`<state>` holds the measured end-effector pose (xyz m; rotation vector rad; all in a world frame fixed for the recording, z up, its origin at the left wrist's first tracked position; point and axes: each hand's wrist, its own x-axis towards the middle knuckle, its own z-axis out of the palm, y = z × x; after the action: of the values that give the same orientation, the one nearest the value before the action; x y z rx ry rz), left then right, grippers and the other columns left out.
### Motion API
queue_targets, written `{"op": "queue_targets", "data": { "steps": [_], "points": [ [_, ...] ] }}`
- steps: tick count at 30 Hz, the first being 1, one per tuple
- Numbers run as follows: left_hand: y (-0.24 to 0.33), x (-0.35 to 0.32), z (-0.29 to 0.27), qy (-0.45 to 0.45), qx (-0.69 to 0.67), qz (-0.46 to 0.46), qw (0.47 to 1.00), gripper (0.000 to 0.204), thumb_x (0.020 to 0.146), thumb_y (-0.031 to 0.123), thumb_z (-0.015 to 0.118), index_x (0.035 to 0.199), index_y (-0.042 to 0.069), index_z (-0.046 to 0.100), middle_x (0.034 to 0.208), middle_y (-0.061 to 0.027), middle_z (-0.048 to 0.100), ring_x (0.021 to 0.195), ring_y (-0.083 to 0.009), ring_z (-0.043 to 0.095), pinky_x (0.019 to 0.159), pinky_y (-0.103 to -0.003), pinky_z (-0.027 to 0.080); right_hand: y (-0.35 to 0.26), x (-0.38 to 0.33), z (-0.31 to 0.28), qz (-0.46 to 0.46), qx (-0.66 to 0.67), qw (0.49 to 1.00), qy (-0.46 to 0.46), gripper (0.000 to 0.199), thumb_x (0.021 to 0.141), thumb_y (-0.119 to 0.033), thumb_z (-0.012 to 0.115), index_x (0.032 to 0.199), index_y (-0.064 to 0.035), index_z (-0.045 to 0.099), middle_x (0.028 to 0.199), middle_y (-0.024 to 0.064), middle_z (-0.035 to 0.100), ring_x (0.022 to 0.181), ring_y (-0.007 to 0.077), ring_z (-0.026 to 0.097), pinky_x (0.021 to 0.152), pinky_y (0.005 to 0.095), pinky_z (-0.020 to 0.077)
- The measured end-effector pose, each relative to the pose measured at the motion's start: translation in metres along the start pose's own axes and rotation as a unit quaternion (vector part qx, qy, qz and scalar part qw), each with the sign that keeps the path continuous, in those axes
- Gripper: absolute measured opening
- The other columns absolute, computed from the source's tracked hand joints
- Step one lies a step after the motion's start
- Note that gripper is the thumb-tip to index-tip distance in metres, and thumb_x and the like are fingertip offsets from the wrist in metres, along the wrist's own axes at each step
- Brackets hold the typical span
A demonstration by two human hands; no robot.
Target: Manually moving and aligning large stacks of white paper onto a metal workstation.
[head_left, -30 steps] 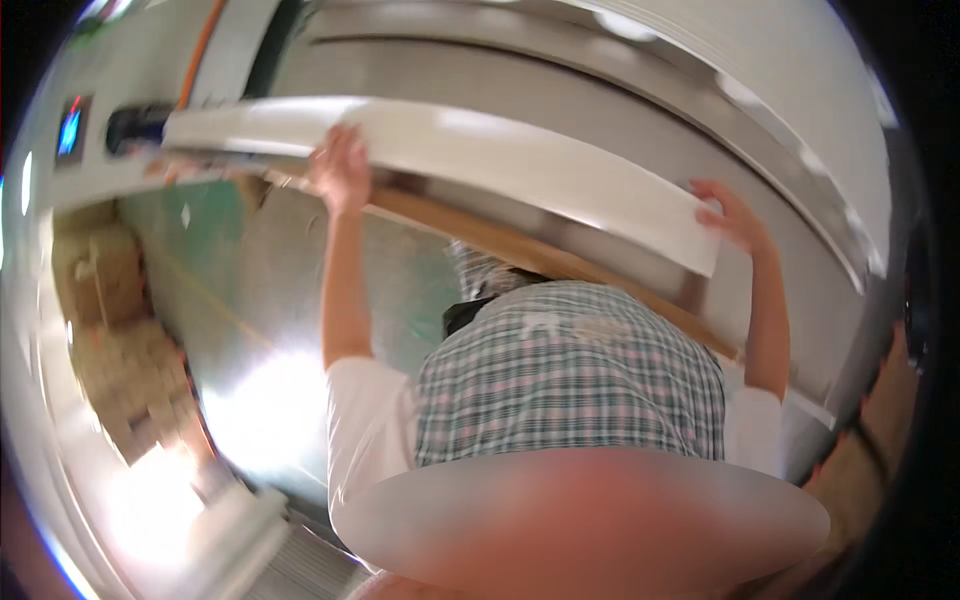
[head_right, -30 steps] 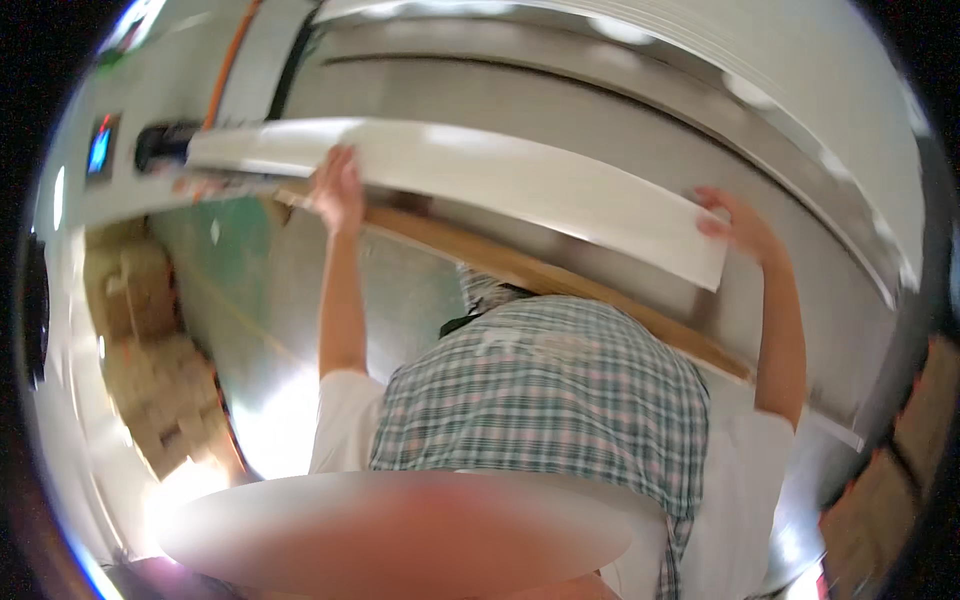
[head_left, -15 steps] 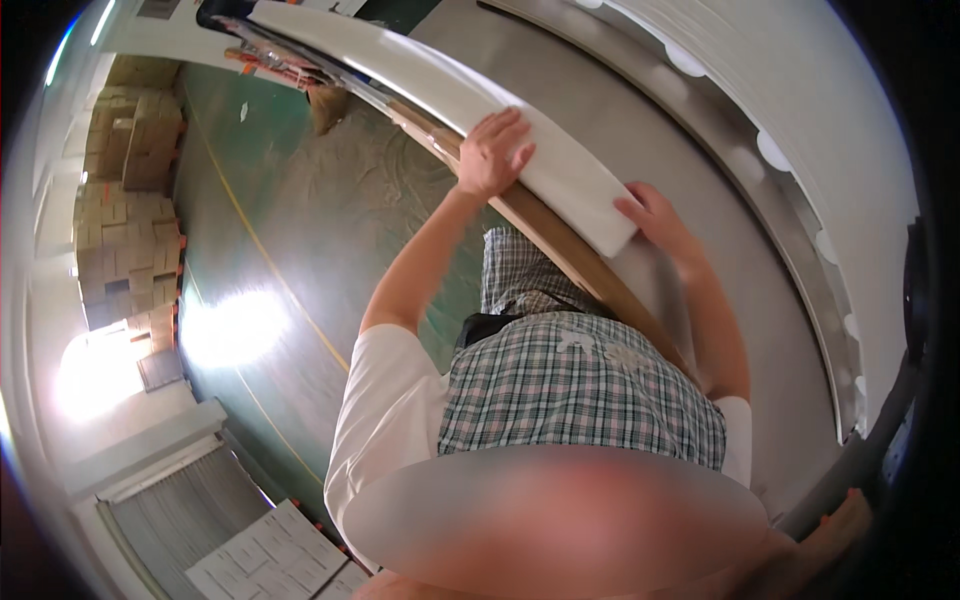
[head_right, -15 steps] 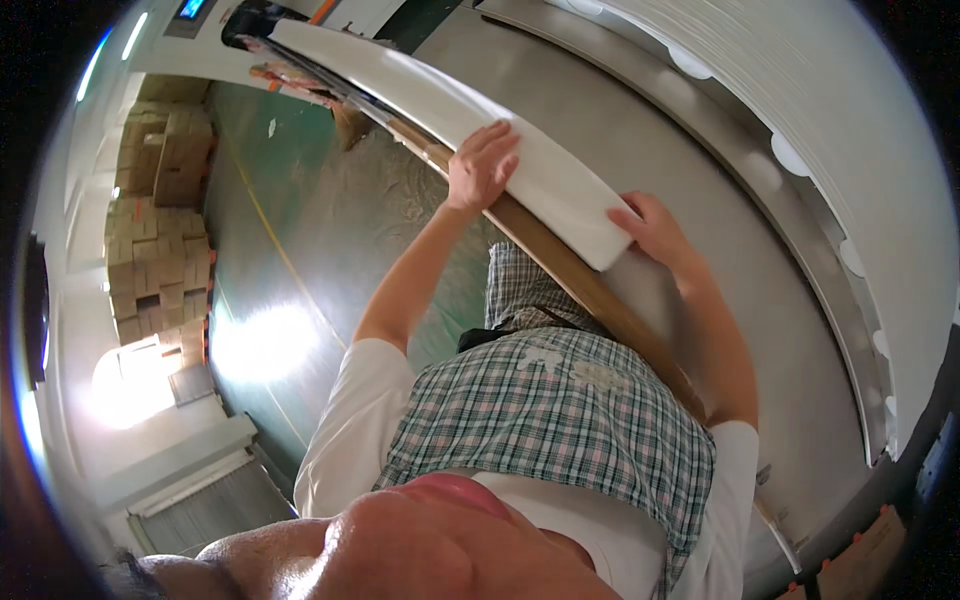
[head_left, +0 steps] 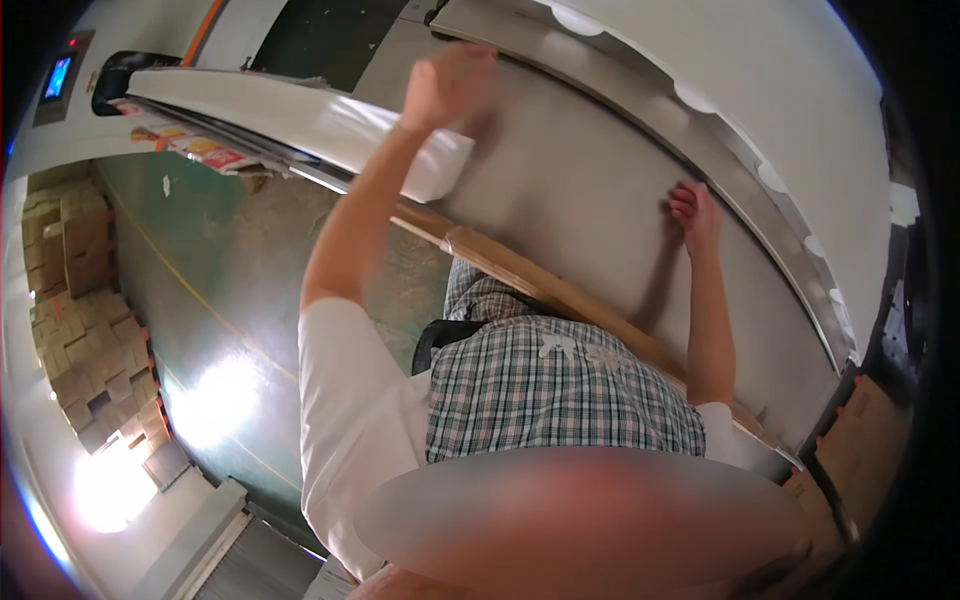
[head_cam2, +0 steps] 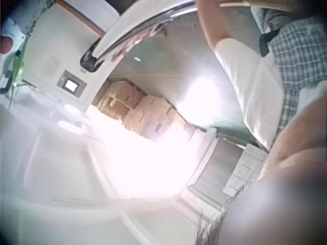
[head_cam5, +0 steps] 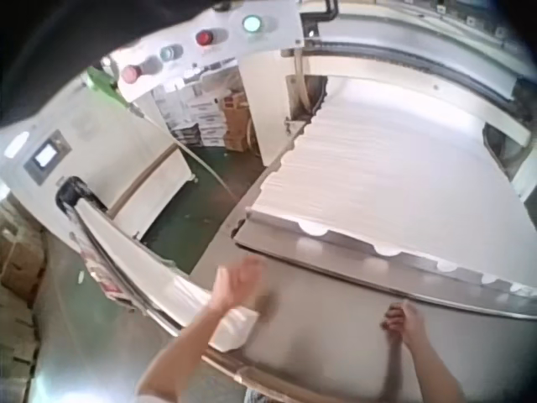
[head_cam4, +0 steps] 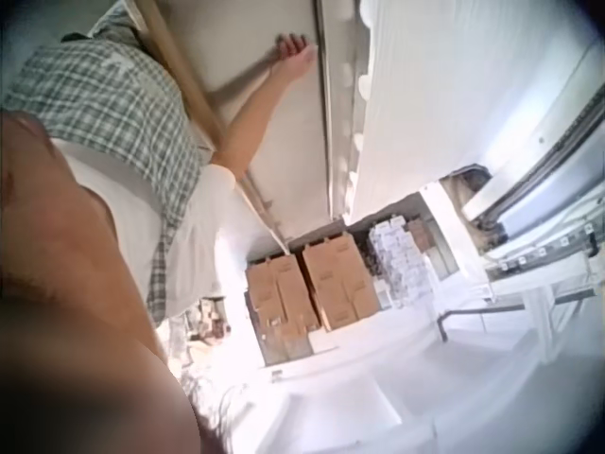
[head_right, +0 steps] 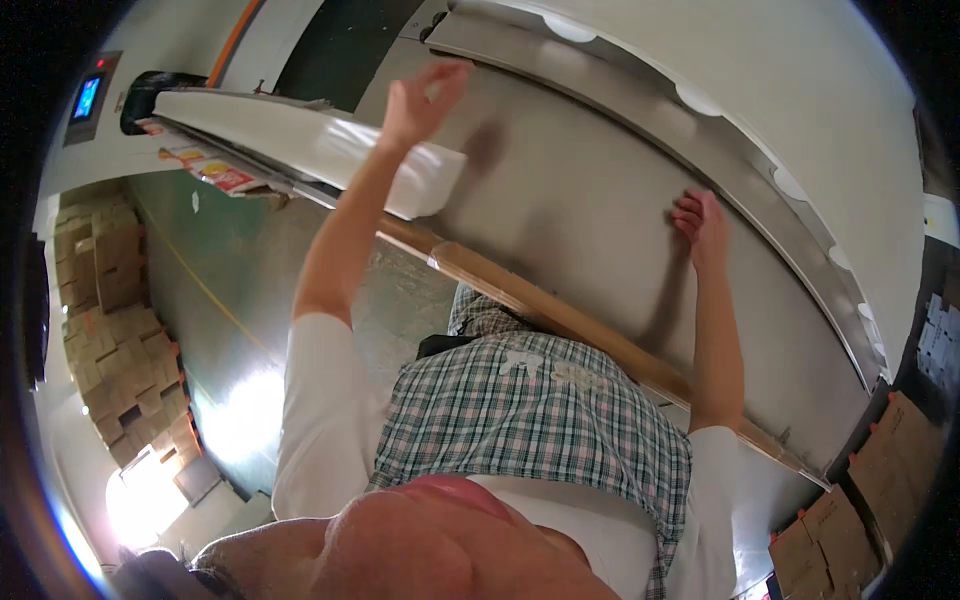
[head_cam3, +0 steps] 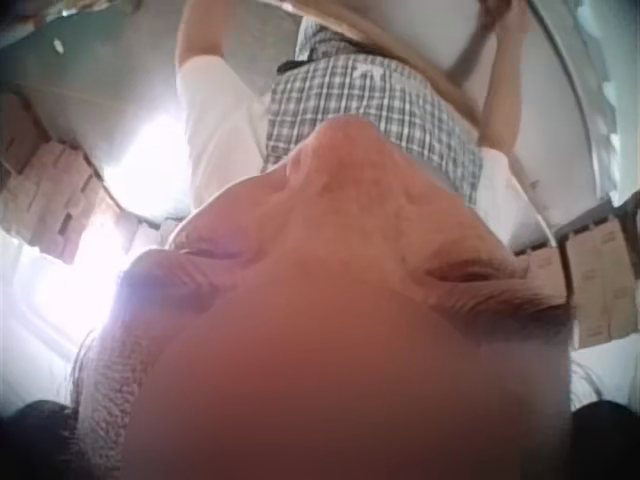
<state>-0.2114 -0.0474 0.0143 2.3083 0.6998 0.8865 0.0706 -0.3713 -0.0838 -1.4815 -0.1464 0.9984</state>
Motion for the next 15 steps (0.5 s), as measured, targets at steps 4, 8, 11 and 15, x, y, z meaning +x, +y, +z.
{"op": "queue_targets", "data": {
  "steps": [4, 8, 11, 15],
  "points": [
    [-0.085, 0.089, 0.01, 0.036, 0.012, -0.057, 0.998, 0.033, 0.076, 0.033, 0.064, 0.094, 0.005, 0.063, 0.079, -0.0128, 0.065, 0.074, -0.02, 0.063, 0.065, -0.029, 0.048, 0.005, -0.001, 0.001, -0.017, 0.078, 0.992, 0.099, 0.038, 0.09, -0.036, 0.044, 0.098, -0.0009, 0.055, 0.08, 0.0086, 0.06, 0.065, 0.0163, 0.06, 0.055, 0.0241, 0.05],
    [-0.142, 0.147, 0.039, 0.072, 0.003, -0.13, 0.989, 0.038, 0.082, 0.037, 0.051, 0.089, 0.002, 0.062, 0.088, -0.0214, 0.06, 0.087, -0.0347, 0.058, 0.072, -0.04, 0.045, -0.001, 0.003, 0.012, -0.008, 0.086, 0.984, 0.155, 0.041, 0.089, -0.039, 0.045, 0.096, 0.0006, 0.055, 0.078, 0.0088, 0.06, 0.062, 0.0159, 0.059, 0.053, 0.0246, 0.0489],
    [-0.179, 0.18, 0.069, 0.103, 0.021, -0.164, 0.981, 0.029, 0.082, 0.028, 0.053, 0.085, 0.001, 0.061, 0.08, -0.0225, 0.059, 0.076, -0.0267, 0.061, 0.065, -0.036, 0.045, -0.015, 0.007, 0.01, 0.001, 0.089, 0.977, 0.195, 0.043, 0.088, -0.04, 0.047, 0.094, 0.0013, 0.055, 0.077, 0.0092, 0.06, 0.061, 0.016, 0.058, 0.051, 0.0249, 0.0469],
    [-0.168, 0.201, 0.106, 0.118, -0.176, -0.206, 0.955, 0.026, 0.086, 0.022, 0.051, 0.086, -0.003, 0.061, 0.075, -0.0116, 0.062, 0.07, -0.0125, 0.054, 0.063, -0.028, 0.043, -0.012, 0.024, -0.012, 0.027, 0.063, 0.967, 0.245, 0.043, 0.087, -0.041, 0.048, 0.092, 0.0011, 0.055, 0.074, 0.009, 0.06, 0.06, 0.0162, 0.057, 0.049, 0.0248, 0.0449]
  ]
}}
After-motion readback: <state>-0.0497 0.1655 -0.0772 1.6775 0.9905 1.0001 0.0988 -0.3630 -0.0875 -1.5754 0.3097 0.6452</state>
